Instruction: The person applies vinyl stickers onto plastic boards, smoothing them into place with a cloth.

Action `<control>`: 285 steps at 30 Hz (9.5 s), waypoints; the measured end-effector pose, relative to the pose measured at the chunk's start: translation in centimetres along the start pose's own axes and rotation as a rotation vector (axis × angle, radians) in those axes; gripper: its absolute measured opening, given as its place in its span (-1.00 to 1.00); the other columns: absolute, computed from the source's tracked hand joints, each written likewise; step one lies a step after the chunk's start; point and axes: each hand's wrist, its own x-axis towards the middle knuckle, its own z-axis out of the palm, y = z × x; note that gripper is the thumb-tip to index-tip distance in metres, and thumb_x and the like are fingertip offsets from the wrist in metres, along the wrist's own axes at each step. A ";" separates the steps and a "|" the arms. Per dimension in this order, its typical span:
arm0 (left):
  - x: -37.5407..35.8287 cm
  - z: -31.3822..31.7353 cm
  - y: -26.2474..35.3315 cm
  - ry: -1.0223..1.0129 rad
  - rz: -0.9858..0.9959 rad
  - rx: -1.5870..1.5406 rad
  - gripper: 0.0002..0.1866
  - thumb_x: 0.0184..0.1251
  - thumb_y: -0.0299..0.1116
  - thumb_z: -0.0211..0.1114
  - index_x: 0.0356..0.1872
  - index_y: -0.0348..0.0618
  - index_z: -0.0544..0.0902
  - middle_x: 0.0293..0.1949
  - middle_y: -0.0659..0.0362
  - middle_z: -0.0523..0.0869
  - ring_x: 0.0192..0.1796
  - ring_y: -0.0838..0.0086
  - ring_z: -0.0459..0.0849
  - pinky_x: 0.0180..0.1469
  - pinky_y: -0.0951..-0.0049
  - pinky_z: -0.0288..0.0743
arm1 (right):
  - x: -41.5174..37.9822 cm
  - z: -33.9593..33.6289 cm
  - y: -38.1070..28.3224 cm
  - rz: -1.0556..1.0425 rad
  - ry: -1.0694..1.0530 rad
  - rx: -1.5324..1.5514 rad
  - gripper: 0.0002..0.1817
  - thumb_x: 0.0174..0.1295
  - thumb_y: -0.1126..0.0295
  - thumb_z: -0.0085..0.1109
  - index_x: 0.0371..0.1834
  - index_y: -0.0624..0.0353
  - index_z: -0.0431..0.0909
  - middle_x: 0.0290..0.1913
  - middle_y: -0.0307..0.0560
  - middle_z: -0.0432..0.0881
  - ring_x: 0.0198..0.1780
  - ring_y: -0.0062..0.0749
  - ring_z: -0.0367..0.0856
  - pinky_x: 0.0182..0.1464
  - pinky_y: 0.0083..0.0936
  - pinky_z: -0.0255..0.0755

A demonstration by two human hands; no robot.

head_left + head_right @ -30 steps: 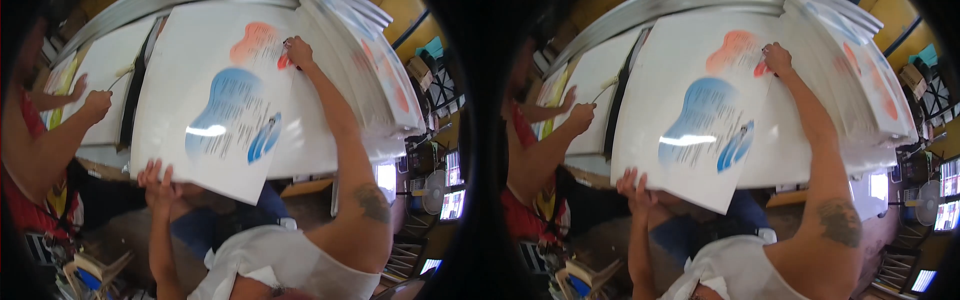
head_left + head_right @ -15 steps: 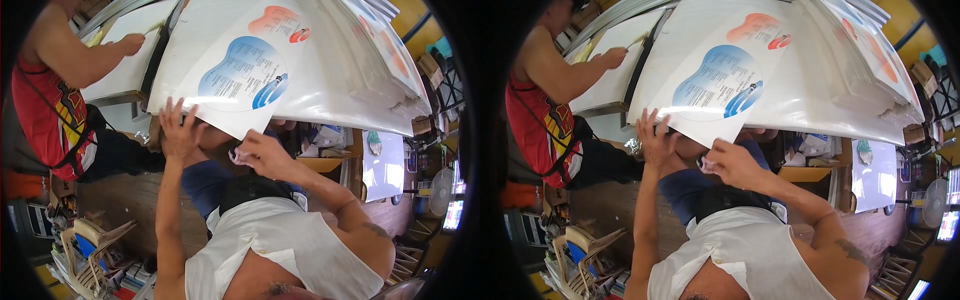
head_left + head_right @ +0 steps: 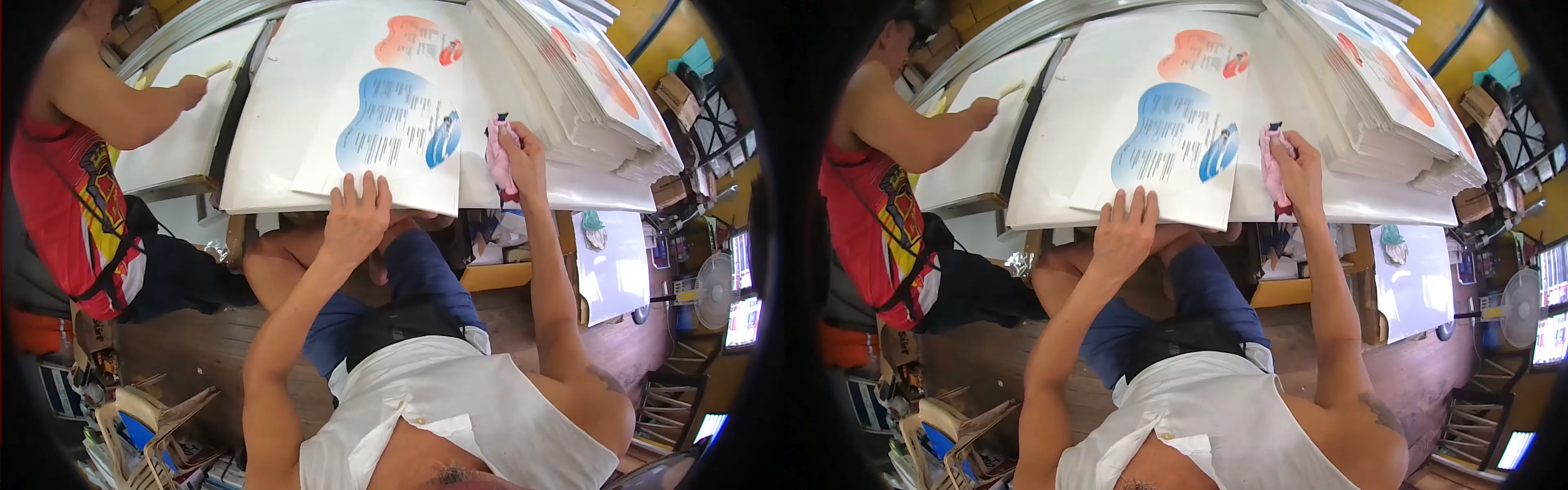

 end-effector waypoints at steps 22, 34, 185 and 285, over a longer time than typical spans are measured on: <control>-0.2 3.1 2.2 -0.066 -0.005 -0.264 -0.51 0.40 0.01 0.27 0.27 0.10 0.64 0.33 0.08 0.63 0.43 0.09 0.54 0.35 -0.21 0.30 | -2.6 8.9 -1.8 -0.673 -0.426 -0.740 -0.77 0.20 0.25 0.40 -0.36 0.14 0.59 -0.29 -0.08 0.52 -0.15 -0.17 0.58 -0.19 -0.24 0.51; 0.6 3.7 2.1 0.086 -0.063 -0.247 -0.75 0.51 -0.17 0.25 0.13 0.25 0.66 0.15 0.32 0.78 0.18 0.32 0.73 0.31 0.26 0.21 | 22.0 16.2 6.8 -0.429 -0.343 -0.969 -0.63 0.45 0.15 0.05 -0.39 0.21 0.61 -0.40 0.14 0.72 -0.38 0.10 0.72 -0.27 0.03 0.57; -6.4 5.0 0.0 0.024 -0.110 0.032 -0.69 0.43 0.00 0.24 0.14 0.43 0.47 0.19 0.38 0.56 0.32 0.34 0.41 0.37 0.13 0.06 | 51.5 19.8 17.7 -0.141 -0.071 -1.162 -0.65 0.35 0.21 0.02 -0.02 0.05 0.77 0.00 0.07 0.79 0.05 -0.04 0.78 0.11 -0.12 0.63; 21.1 -11.8 -21.7 0.356 0.014 0.006 -0.53 0.34 -0.37 0.44 0.25 -0.16 0.58 0.21 -0.03 0.64 0.26 0.05 0.60 0.27 0.17 0.46 | 9.3 -43.2 -11.5 -0.110 0.552 0.333 -0.69 0.31 0.30 0.38 0.00 0.26 0.66 -0.09 -0.11 0.75 -0.20 -0.43 0.75 -0.12 -0.52 0.67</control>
